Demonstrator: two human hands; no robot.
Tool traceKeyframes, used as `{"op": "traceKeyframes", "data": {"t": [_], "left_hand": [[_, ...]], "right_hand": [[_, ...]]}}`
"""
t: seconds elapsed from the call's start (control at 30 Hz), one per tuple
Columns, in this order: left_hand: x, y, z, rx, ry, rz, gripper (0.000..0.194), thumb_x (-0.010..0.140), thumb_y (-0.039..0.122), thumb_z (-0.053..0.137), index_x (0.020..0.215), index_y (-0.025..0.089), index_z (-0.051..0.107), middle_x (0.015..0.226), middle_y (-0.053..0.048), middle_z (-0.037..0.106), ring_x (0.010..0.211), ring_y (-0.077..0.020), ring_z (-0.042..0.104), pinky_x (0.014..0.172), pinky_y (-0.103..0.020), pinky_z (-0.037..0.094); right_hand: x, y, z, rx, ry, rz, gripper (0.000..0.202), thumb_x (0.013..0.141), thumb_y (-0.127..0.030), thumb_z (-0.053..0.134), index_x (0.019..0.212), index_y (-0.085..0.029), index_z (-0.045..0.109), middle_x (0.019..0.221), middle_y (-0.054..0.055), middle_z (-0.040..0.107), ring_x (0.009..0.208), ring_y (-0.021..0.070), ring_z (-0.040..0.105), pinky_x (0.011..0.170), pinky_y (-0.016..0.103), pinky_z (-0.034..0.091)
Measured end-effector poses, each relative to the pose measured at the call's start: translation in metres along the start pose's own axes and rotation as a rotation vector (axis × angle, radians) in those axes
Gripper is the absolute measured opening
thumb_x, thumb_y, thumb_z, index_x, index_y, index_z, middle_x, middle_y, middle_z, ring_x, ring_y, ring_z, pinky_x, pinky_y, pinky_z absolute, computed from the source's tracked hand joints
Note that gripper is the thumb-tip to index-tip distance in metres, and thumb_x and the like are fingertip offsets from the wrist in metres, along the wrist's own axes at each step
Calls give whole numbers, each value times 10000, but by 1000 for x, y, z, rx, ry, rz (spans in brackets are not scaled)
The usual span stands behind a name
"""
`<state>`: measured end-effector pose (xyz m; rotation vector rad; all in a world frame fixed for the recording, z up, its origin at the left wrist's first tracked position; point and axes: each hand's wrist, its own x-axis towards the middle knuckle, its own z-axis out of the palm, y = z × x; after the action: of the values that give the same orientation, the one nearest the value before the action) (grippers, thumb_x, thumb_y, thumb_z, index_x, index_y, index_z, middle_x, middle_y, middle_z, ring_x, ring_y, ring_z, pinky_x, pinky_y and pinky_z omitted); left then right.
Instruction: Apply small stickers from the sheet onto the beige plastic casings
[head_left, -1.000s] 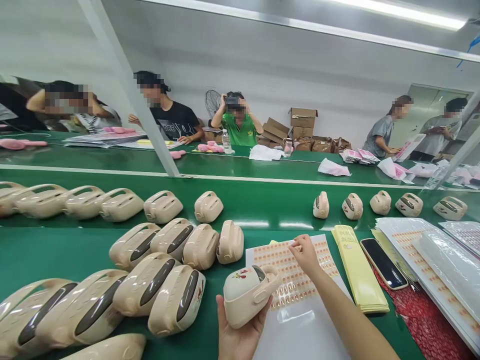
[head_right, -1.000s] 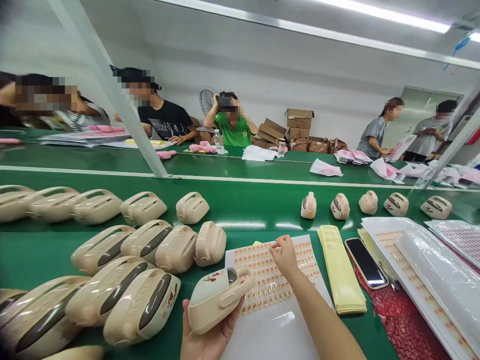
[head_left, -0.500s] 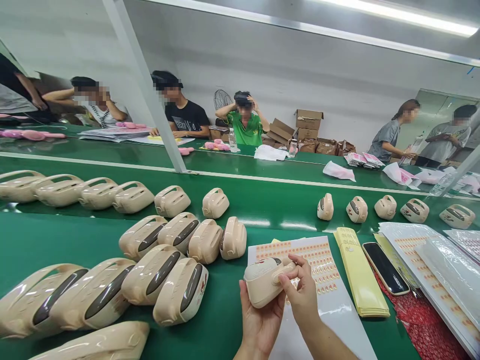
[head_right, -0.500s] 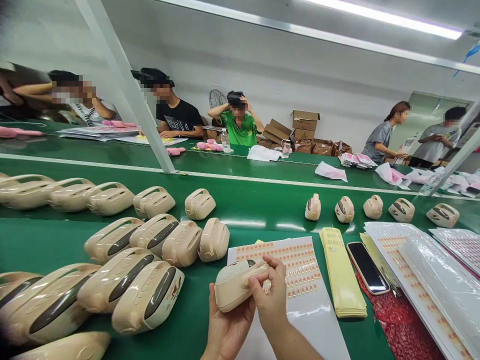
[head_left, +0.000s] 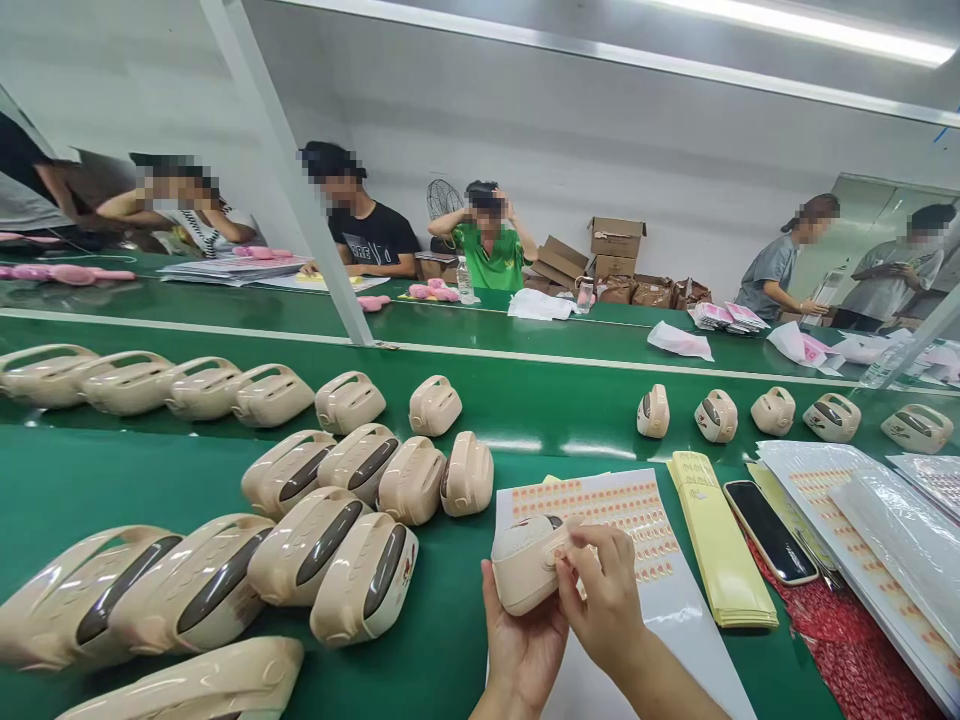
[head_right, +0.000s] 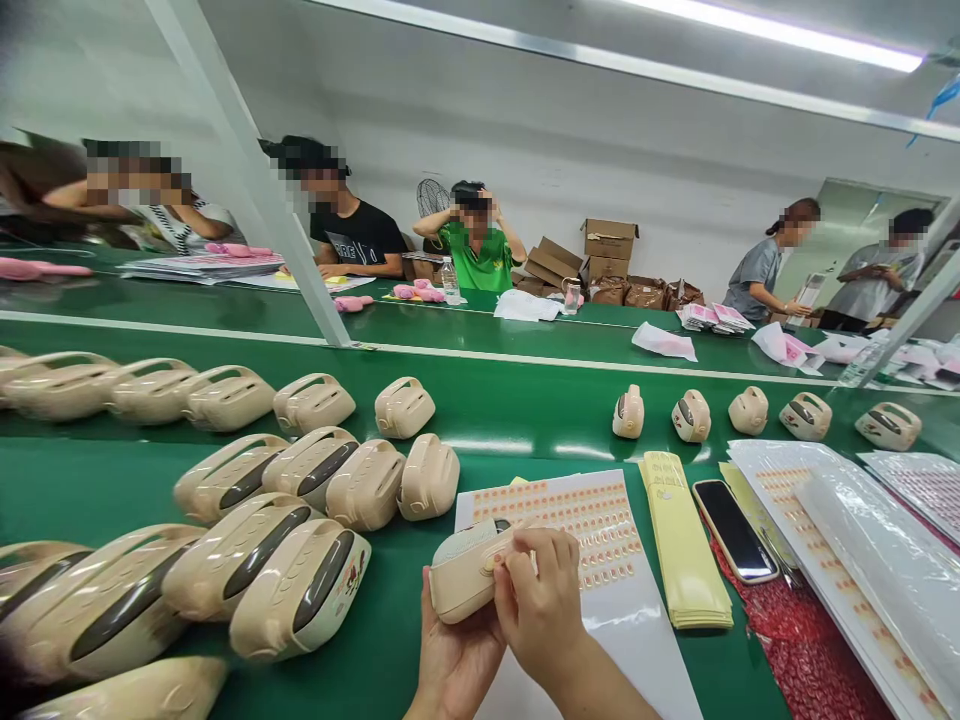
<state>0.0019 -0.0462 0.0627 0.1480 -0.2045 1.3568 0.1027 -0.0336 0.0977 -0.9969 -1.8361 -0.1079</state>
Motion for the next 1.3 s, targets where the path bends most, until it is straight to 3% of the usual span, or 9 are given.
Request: {"op": "traceKeyframes", "data": {"t": [0.2, 0.47, 0.63, 0.7, 0.8, 0.9, 1.03, 1.13, 1.3], "left_hand": [[-2, 5, -8, -23, -13, -55, 477, 864, 467, 380, 1160, 153, 585, 1189, -143, 613, 1176, -252, 489, 942, -298, 428], [-12, 22, -5, 219, -48, -14, 490, 870, 545, 297, 1186, 278, 560, 1235, -31, 591, 1179, -209, 487, 993, -320, 378], [-27, 43, -7, 528, 153, 118, 328, 842, 444, 471, 1162, 409, 536, 1126, 44, 665, 1045, -198, 596, 848, -344, 502], [-31, 45, -2, 740, 297, 163, 498, 721, 410, 649, 1197, 385, 507, 1142, 25, 657, 1053, -226, 585, 847, -346, 498], [-31, 40, 10, 1057, 421, 213, 867, 484, 342, 817, 1263, 329, 435, 1231, -39, 582, 1064, -313, 554, 812, -397, 504], [-28, 36, 10, 1408, 433, 259, 924, 423, 264, 831, 1257, 297, 434, 1242, -78, 544, 1075, -356, 525, 857, -470, 460], [-28, 41, -10, 1828, 162, 311, 869, 466, 221, 797, 1253, 309, 437, 1263, -94, 517, 1144, -379, 470, 950, -554, 347], [-28, 45, -16, 1874, -37, 290, 894, 487, 169, 787, 1279, 344, 411, 1297, -102, 501, 1172, -385, 453, 944, -562, 357], [-27, 41, -5, 1773, -22, 265, 861, 468, 98, 792, 1233, 345, 484, 1300, -97, 514, 1193, -381, 437, 961, -563, 344]], "right_hand": [[2, 6, 6, 239, -105, 258, 424, 775, -302, 567, 1155, -215, 403, 1115, 101, 503, 1030, 239, 494, 836, 399, 449], [23, 66, 44, 303, -168, 517, 241, 818, -215, 395, 1007, -184, 541, 908, 61, 537, 747, 168, 536, 708, 336, 470], [36, 113, 62, 253, -242, 524, 98, 670, -168, 614, 754, -210, 642, 768, 46, 532, 783, 218, 508, 763, 382, 410], [34, 117, 64, 269, -274, 516, 68, 655, -154, 636, 675, -219, 640, 740, 34, 537, 774, 210, 502, 769, 377, 398], [34, 112, 62, 313, -292, 528, 69, 663, -174, 635, 607, -209, 617, 740, 28, 541, 789, 204, 498, 779, 380, 389], [37, 97, 51, 394, -299, 569, 132, 717, -274, 594, 612, -193, 591, 749, 31, 546, 757, 190, 517, 707, 356, 423], [40, 60, 22, 577, -386, 569, 242, 754, -404, 558, 647, -189, 584, 789, 31, 589, 756, 168, 575, 634, 299, 468], [37, 30, -2, 736, -504, 517, 258, 699, -425, 633, 607, -188, 591, 836, 37, 581, 848, 183, 582, 673, 300, 484], [33, 9, -23, 717, -549, 493, 201, 700, -379, 652, 615, -200, 618, 857, 37, 533, 872, 187, 565, 707, 320, 491]]}}
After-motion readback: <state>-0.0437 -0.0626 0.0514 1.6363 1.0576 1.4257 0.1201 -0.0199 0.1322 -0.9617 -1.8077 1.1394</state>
